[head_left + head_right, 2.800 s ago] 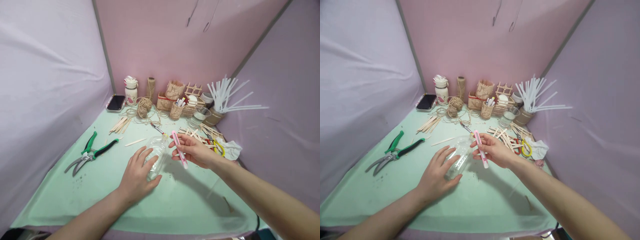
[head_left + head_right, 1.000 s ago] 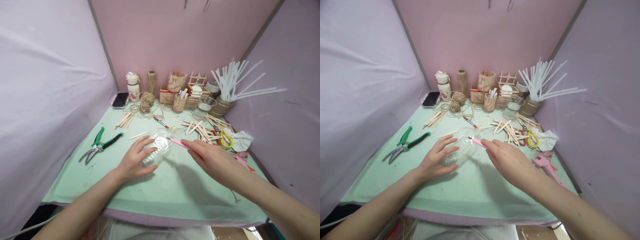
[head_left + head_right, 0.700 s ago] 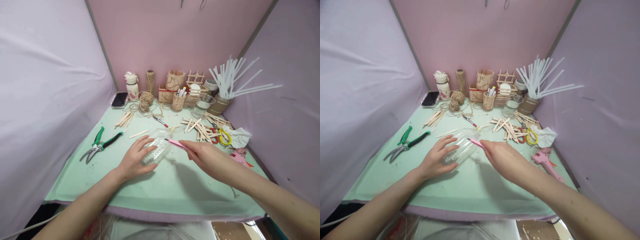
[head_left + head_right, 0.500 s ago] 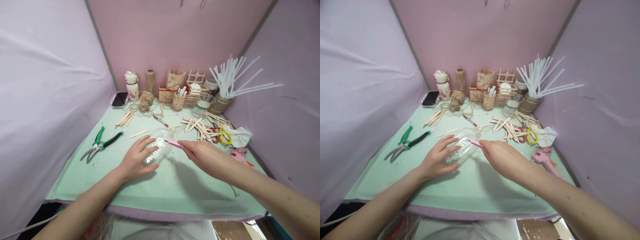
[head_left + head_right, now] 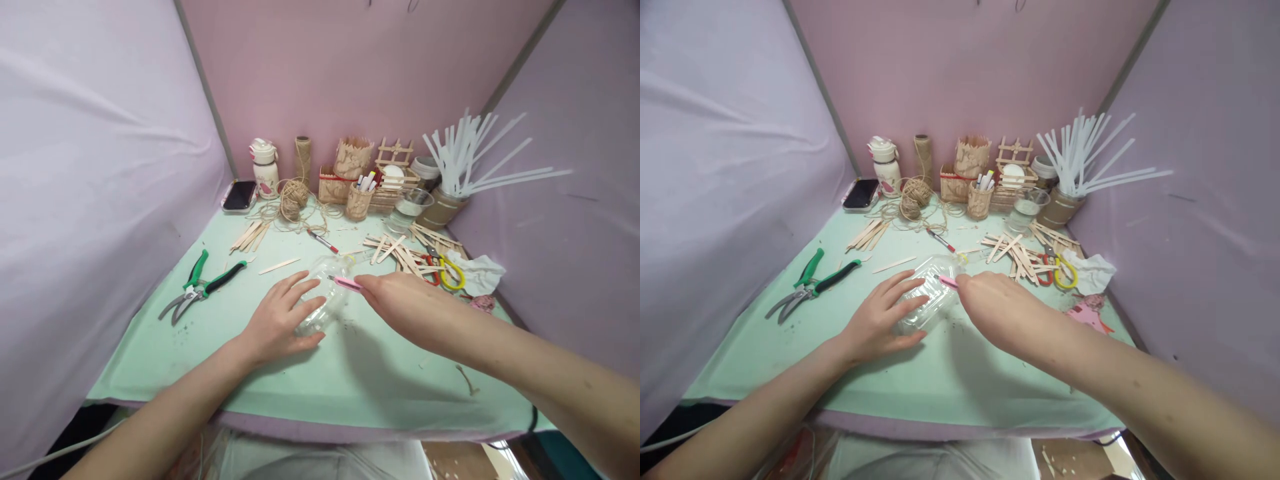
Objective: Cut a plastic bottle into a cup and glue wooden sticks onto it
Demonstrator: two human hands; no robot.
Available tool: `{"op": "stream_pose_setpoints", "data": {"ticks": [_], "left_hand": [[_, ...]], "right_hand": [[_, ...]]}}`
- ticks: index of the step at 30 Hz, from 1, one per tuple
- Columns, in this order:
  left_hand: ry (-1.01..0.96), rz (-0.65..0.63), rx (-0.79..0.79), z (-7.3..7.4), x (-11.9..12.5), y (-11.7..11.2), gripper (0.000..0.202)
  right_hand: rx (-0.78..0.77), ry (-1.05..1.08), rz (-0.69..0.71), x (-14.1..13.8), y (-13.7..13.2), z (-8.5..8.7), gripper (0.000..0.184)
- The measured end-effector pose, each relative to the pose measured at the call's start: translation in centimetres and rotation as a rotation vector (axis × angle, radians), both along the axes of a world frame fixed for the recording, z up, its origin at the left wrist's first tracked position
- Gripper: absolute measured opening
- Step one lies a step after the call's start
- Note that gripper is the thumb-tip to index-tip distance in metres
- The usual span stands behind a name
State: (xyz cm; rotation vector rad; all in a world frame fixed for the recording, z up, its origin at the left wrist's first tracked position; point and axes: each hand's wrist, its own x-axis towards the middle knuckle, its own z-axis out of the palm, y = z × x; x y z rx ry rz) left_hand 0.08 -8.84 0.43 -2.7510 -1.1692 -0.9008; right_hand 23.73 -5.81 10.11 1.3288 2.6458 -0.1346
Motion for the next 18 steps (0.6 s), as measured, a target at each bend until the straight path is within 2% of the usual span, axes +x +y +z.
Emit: {"op": "stream_pose_setpoints", "data": {"ticks": [9, 14, 18], "left_hand": [[-0.013, 0.011, -0.010, -0.1, 0.3, -0.1, 0.042], [-0.031, 0.033, 0.001, -0.1, 0.5, -0.2, 0.040], [-0.055, 0.048, 0.003, -0.3, 0.6, -0.4, 0.042]], "right_hand": [[-0.023, -0.092, 0.027, -0.3, -0.2, 1.2, 0.020], [-0.071, -0.125, 0.023, -0.8, 0.1, 1.1, 0.020], [-0.068, -0.047, 0.006, -1.3, 0.0, 0.8, 0.019]]}}
